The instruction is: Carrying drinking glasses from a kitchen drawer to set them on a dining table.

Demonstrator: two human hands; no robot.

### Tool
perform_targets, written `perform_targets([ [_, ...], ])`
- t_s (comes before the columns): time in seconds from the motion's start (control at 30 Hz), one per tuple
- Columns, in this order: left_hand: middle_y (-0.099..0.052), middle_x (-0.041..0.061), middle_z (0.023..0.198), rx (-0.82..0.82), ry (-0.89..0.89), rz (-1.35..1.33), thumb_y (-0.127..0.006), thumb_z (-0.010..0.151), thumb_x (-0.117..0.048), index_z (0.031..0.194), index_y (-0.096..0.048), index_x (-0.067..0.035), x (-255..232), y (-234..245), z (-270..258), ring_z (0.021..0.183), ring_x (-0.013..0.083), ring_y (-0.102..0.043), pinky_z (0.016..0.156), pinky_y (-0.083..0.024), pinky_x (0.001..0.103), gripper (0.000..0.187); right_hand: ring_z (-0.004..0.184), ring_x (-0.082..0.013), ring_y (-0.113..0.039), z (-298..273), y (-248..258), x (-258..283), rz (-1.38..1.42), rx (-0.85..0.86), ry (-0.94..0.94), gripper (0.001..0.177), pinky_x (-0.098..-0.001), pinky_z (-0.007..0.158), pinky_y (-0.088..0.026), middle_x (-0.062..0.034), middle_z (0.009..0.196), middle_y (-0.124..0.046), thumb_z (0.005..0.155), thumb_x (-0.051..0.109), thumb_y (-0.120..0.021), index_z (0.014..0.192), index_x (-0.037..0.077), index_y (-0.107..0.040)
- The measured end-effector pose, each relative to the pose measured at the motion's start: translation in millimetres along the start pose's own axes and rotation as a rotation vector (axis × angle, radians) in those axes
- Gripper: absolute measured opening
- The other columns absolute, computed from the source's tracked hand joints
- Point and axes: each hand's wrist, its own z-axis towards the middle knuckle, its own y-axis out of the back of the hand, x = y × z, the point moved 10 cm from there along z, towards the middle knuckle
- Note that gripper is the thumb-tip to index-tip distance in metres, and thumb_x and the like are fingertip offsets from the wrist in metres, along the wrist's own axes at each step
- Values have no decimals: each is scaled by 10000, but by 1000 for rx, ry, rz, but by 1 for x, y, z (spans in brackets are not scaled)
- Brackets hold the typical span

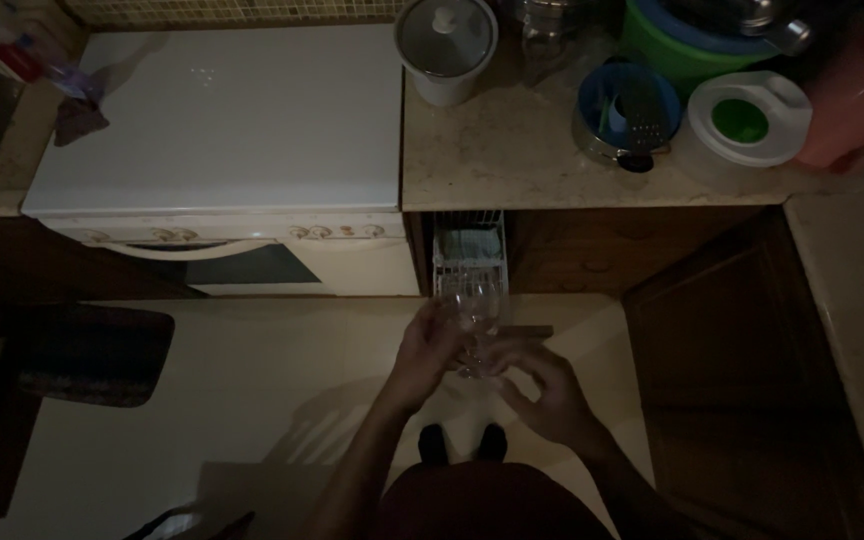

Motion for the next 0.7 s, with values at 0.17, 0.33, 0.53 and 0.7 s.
perform_targets([
  [0.17,-484,180,1532,80,-232,-49,-660,983,-84,1598,-234,-38,-28,-23,-10,1323,272,-586,1074,-549,412,750,1159,-214,-650,4,14,-22,183,-163,-268,361,-369,1008,-551,-116,1240,-624,968,-2,-703,1281,39,-529],
  [0.33,-462,174,1571,145,-340,11,-656,991,-19,1615,-248,-75,-54,-37,-28,1386,296,-549,1123,-524,435,747,1141,-200,-670,14,16,-15,347,-179,-415,636,-352,961,-554,-111,1261,-673,969,30,-645,1530,81,-351],
  [0.53,-480,208,1582,223,-488,153,-746,948,21,1611,-301,-65,-84,-50,-49,1425,335,-543,1153,-527,462,803,1346,-242,-558,17,20,0,318,-145,-170,775,-393,1066,-524,-114,1560,-454,919,-12,-718,1579,46,-315],
  [0.7,-469,204,1585,221,-457,229,-761,930,14,1612,-269,-78,-71,-48,-54,1442,339,-526,1144,-524,459,846,1433,-265,-499,14,22,6,380,-108,-170,751,-424,1147,-487,-130,1578,-430,918,-44,-725,1567,37,-356],
])
